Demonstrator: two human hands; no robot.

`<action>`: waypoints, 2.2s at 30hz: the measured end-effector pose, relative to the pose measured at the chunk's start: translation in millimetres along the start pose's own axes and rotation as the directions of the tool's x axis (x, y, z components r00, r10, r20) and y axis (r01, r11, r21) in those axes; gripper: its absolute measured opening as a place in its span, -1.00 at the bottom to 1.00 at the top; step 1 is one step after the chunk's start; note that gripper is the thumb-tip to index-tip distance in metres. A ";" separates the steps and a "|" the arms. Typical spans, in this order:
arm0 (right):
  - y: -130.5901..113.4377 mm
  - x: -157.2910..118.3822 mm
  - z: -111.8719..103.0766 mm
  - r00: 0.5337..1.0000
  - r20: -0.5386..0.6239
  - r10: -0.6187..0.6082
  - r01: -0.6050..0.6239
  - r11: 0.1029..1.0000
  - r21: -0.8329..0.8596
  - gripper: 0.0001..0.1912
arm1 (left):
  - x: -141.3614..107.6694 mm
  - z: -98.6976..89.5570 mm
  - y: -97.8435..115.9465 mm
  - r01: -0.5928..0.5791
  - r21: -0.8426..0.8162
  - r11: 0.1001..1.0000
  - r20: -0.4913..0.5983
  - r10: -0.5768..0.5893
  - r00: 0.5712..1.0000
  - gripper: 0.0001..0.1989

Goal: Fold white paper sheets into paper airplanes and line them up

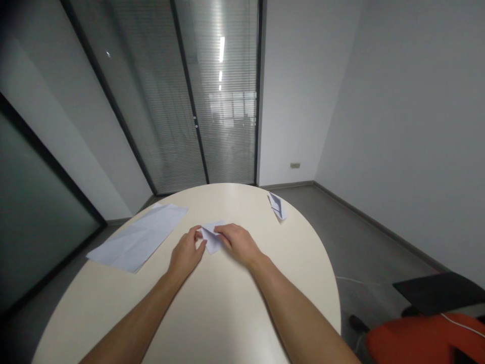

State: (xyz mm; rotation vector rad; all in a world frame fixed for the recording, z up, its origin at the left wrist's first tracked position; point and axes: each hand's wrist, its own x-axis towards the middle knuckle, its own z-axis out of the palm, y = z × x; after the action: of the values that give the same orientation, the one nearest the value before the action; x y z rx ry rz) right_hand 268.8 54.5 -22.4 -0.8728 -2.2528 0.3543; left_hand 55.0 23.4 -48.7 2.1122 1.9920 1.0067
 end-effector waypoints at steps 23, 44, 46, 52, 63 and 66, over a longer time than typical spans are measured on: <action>4.5 -3.1 2.9 0.980 0.169 -0.105 0.096 0.994 0.058 -0.72 | 0.7 3.5 2.4 -0.206 -0.045 0.978 0.086 0.209 0.974 -0.63; 8.7 -8.9 4.0 0.973 0.219 0.076 -0.073 0.997 -0.020 -0.35 | -0.7 6.8 -4.5 -0.254 -0.058 0.965 0.166 0.261 0.951 -0.67; 8.0 -9.1 3.3 0.967 0.237 0.092 -0.089 0.996 -0.026 -0.31 | -0.7 2.9 -3.6 -0.264 -0.084 0.961 0.179 0.276 0.944 -0.68; 9.3 -9.8 2.2 0.943 0.286 0.171 -0.147 0.984 -0.104 -0.14 | -2.3 -5.1 0.6 -0.304 -0.129 0.944 0.219 0.326 0.920 -0.69; 21.5 -8.8 -2.6 0.929 0.287 0.231 -0.199 0.970 -0.139 -0.08 | -3.9 -5.1 -0.6 -0.344 -0.167 0.924 0.235 0.376 0.896 -0.68; 23.1 -7.7 -2.8 0.932 0.270 0.241 -0.210 0.968 -0.140 -0.21 | -4.2 -3.4 -1.1 -0.336 -0.171 0.926 0.228 0.369 0.901 -0.65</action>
State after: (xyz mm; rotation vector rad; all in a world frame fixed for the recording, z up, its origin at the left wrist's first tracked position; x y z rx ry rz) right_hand 286.2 66.4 -35.0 -1.2115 -2.4580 0.4940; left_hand 52.6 18.4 -48.2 2.4388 1.4187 0.8198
